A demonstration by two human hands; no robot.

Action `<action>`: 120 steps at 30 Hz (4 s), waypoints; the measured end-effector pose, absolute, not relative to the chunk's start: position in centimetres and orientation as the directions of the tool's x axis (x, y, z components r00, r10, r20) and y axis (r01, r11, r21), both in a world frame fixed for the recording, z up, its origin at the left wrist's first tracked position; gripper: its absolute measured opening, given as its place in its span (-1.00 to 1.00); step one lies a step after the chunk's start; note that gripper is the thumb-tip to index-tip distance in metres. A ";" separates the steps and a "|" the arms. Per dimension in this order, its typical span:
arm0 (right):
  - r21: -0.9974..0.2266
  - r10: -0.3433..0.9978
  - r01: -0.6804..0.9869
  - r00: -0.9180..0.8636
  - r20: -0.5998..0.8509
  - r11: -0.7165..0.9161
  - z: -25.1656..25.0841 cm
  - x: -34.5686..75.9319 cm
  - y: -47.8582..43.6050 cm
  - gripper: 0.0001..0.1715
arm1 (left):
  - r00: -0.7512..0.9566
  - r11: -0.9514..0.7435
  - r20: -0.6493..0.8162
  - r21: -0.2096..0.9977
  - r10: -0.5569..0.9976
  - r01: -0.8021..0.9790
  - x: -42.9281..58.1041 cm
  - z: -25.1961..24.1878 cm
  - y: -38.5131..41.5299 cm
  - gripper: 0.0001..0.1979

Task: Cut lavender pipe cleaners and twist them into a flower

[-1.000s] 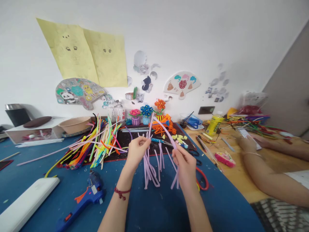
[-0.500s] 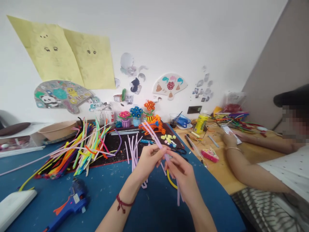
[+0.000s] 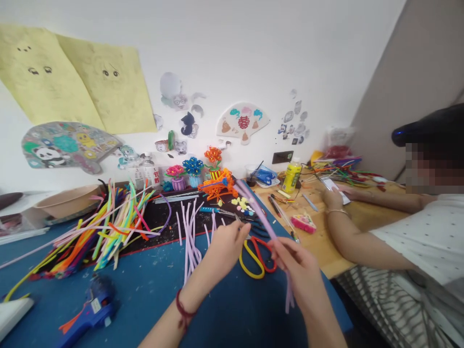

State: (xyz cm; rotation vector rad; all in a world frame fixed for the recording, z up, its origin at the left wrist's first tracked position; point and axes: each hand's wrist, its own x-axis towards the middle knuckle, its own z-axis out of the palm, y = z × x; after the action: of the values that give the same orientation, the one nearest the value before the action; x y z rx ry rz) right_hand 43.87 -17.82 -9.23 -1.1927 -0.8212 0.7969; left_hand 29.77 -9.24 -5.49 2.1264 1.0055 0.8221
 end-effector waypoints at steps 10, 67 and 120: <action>-0.974 0.751 0.017 0.634 0.185 0.226 -9.2 45.7 -19.0 -0.68 | 0.437 -0.432 -0.002 0.153 0.899 0.889 36.4 -8.6 -11.4 -0.76; -0.866 0.866 0.022 0.023 0.499 0.499 -7.3 33.7 -4.8 -0.71 | 0.123 -0.343 0.356 0.665 0.927 0.663 16.0 -7.6 -8.4 -0.70; -0.815 0.920 0.428 -0.155 0.360 0.391 -9.3 33.4 -3.5 -0.91 | -0.112 -0.347 0.330 0.915 0.937 -0.207 14.5 -5.8 -9.7 -0.59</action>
State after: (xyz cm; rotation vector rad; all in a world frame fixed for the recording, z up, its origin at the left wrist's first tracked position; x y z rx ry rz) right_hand 33.38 -3.50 -9.33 -1.1830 -1.7546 0.6900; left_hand 14.51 -9.72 -5.78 1.2428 0.9066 1.6154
